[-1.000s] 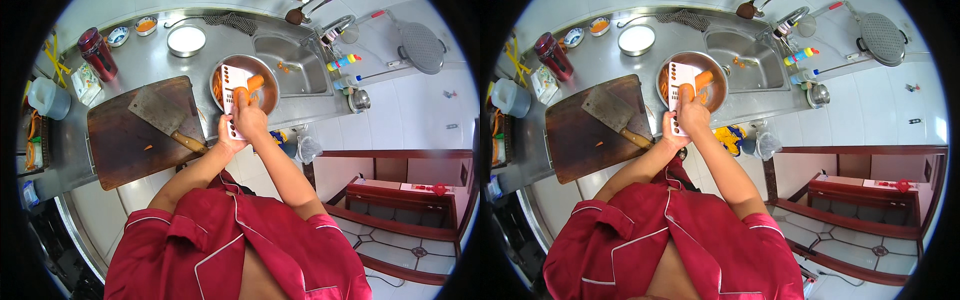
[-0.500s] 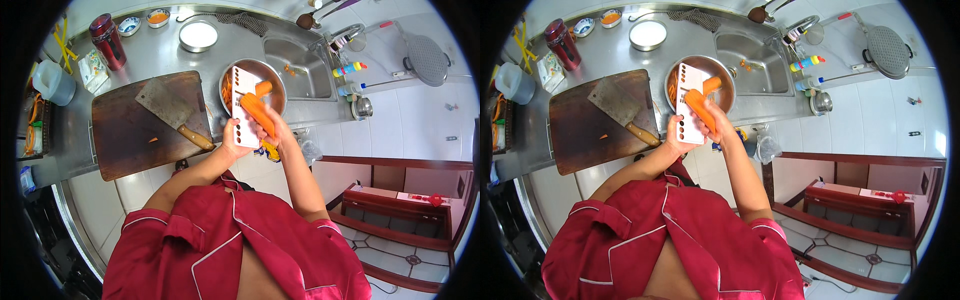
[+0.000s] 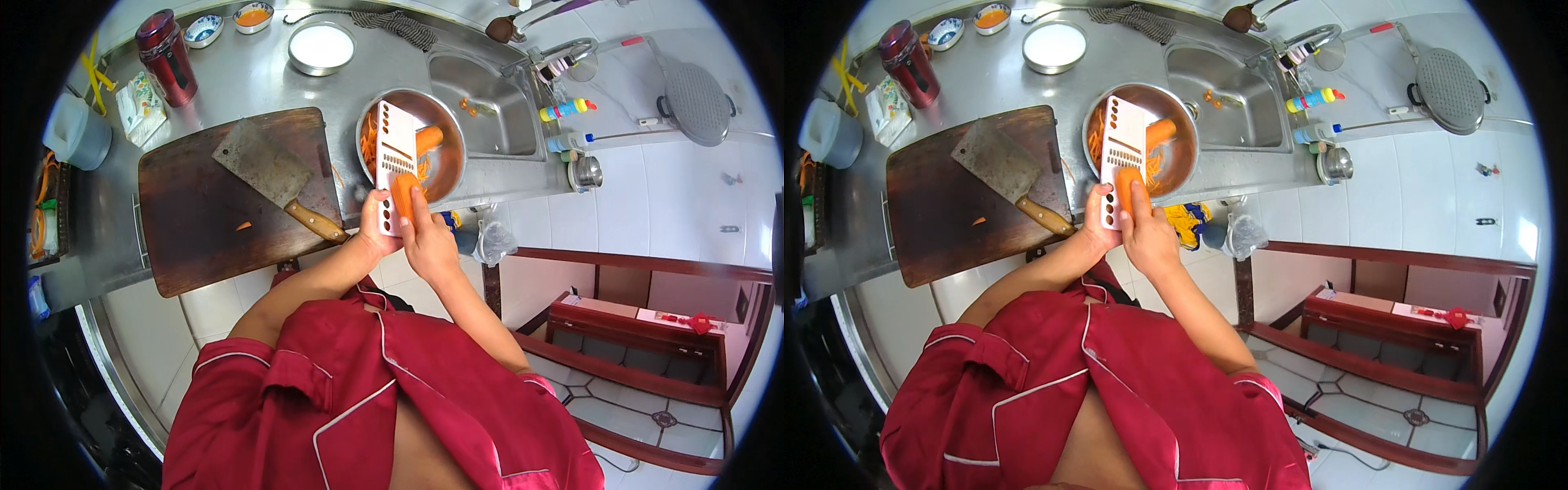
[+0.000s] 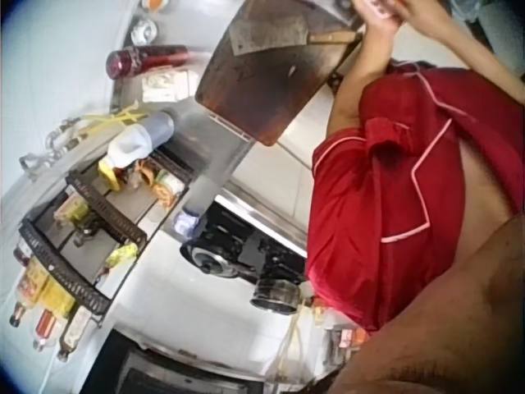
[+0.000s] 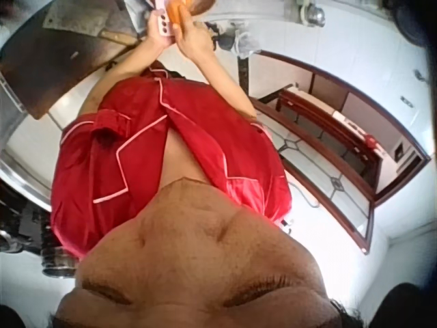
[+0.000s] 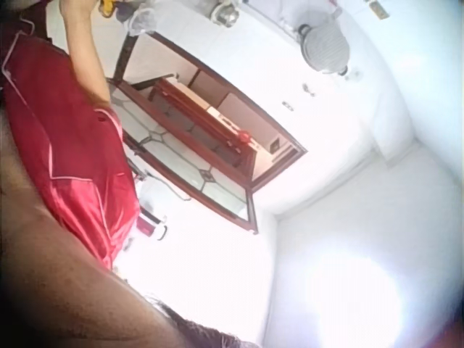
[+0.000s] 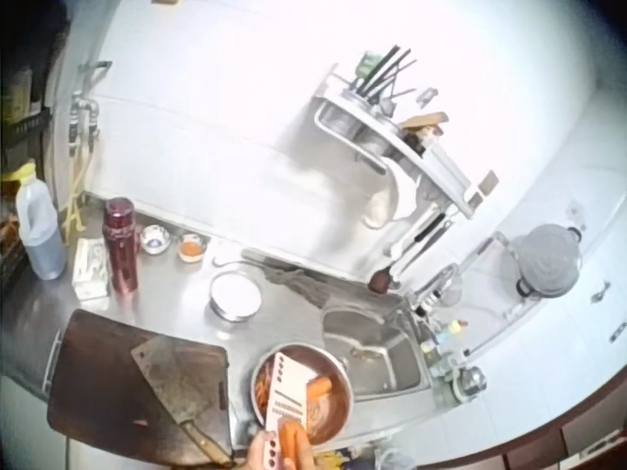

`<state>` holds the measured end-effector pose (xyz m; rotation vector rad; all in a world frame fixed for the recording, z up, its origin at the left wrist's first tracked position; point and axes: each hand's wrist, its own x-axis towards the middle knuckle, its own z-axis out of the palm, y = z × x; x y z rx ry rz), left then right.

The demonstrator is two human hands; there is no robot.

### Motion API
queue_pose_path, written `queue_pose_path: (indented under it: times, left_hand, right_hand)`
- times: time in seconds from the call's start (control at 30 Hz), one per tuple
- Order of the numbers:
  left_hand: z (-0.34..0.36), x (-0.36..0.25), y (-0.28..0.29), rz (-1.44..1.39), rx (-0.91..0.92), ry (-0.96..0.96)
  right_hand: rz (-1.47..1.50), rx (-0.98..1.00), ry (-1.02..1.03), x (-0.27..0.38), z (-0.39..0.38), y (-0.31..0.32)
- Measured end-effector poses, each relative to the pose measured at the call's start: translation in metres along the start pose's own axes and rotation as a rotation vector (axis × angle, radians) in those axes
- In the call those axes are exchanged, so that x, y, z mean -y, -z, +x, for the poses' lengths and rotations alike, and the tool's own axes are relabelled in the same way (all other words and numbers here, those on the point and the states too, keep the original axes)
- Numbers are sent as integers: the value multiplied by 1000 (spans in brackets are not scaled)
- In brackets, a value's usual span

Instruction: The person slices a carrot into thin strips using a knife on a wooden cutting board, then transfers the strips into a metal bowl. The person then retrieves a pink mandoline slicer, rinses it under the tap, and begins slicing another carrot with the mandoline.

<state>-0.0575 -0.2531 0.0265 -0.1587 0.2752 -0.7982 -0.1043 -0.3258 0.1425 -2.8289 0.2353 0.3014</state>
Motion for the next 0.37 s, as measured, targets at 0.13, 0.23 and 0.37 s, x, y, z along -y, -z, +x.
queue_pose_path:
  times: [0.13, 0.23, 0.37]
  left_hand:
    - [-5, 7, -16, -34, 0, 3]
    - [-1, 17, 1, -41, -57, 35]
    - [-4, 9, 11, 47, -45, 99]
  right_hand:
    - [-103, -110, 11, 8, 59, -12]
    - [-123, -140, -51, 4, 123, -19]
    - [-26, -19, -130, -8, 184, -7]
